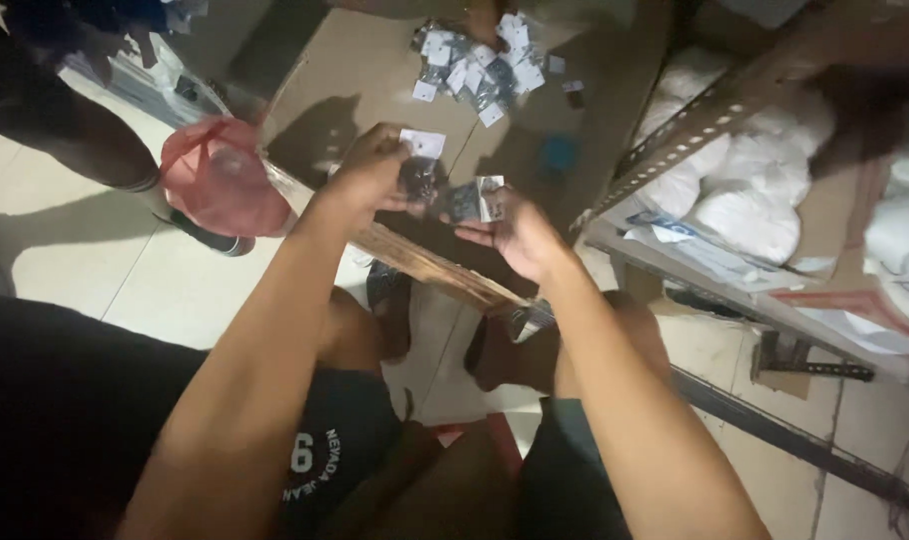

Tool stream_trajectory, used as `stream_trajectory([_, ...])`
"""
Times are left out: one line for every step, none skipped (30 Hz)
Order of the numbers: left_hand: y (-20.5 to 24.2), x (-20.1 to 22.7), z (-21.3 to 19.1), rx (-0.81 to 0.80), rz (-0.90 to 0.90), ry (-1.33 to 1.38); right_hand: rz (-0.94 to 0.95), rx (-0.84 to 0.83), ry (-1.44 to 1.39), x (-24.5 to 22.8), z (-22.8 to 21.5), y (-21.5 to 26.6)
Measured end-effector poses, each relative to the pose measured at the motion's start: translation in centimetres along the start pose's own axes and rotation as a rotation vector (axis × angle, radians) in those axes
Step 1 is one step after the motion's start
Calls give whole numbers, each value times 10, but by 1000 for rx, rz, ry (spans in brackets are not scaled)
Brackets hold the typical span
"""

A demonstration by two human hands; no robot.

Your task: Organizing and hanging small bags of hardware onto a display rack

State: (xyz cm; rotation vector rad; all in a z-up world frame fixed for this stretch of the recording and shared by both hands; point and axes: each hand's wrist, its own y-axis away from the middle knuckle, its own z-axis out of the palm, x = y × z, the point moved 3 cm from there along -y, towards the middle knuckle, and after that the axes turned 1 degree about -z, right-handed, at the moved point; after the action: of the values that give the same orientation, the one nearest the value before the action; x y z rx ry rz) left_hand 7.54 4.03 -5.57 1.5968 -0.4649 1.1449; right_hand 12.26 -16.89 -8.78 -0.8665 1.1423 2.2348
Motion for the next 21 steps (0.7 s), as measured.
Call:
stream_trajectory([30, 9, 4, -8, 11, 0, -13, 3, 2, 5, -3, 11])
stream_trajectory([56, 23, 13, -66, -26, 44, -55, -9, -32, 3, -6, 20])
stream_trajectory([83, 36, 22, -124, -63, 86, -98, -22, -65, -1, -10, 29])
stream_trajectory([81, 30, 31, -147, -30, 80, -138, -20, -61, -2, -15, 37])
stream_trajectory([79, 25, 42, -219, -35, 25, -142, -17, -41, -4, -20, 45])
stream_trajectory([75, 21, 52, -286, -39, -35, -145, -16, -24, -4, -23, 50])
stream_trajectory([93, 27, 57, -304, -5, -46, -185, -15, -22, -17, -15, 75])
stream_trajectory([112, 33, 59, -275, 35, 36, -224, 67, -11, -27, -9, 100])
stream_trajectory([130, 38, 60, -248, 74, 120, -263, 149, -2, -35, -2, 125])
stream_trajectory([140, 43, 65, -264, 103, 111, -297, 147, -4, -50, 8, 143])
stream_trajectory([150, 49, 69, -279, 197, 153, -330, 179, -5, -64, 16, 161])
stream_trajectory([162, 50, 73, -291, 280, 198, -352, 213, -7, -72, 23, 181])
stream_trajectory([173, 58, 81, -304, 297, 192, -374, 214, -9, -82, 24, 195])
stream_trajectory([185, 67, 88, -319, 344, 200, -428, 261, 59, -92, 23, 209])
stream_trajectory([197, 75, 96, -335, 390, 208, -481, 309, 126, -102, 23, 224])
stream_trajectory([206, 81, 101, -346, 406, 207, -500, 310, 127, -111, 22, 236])
stream_trajectory([216, 87, 107, -386, 446, 193, -513, 334, 142, -120, 20, 249])
stream_trajectory([226, 94, 114, -426, 487, 180, -526, 359, 158, -129, 18, 262])
stream_trajectory([241, 104, 118, -437, 504, 181, -547, 360, 160, -138, 21, 277])
stream_trajectory([254, 113, 122, -403, 464, 130, -604, 368, 227, -149, 24, 293])
stream_trajectory([267, 122, 126, -368, 424, 80, -662, 376, 294, -159, 28, 309])
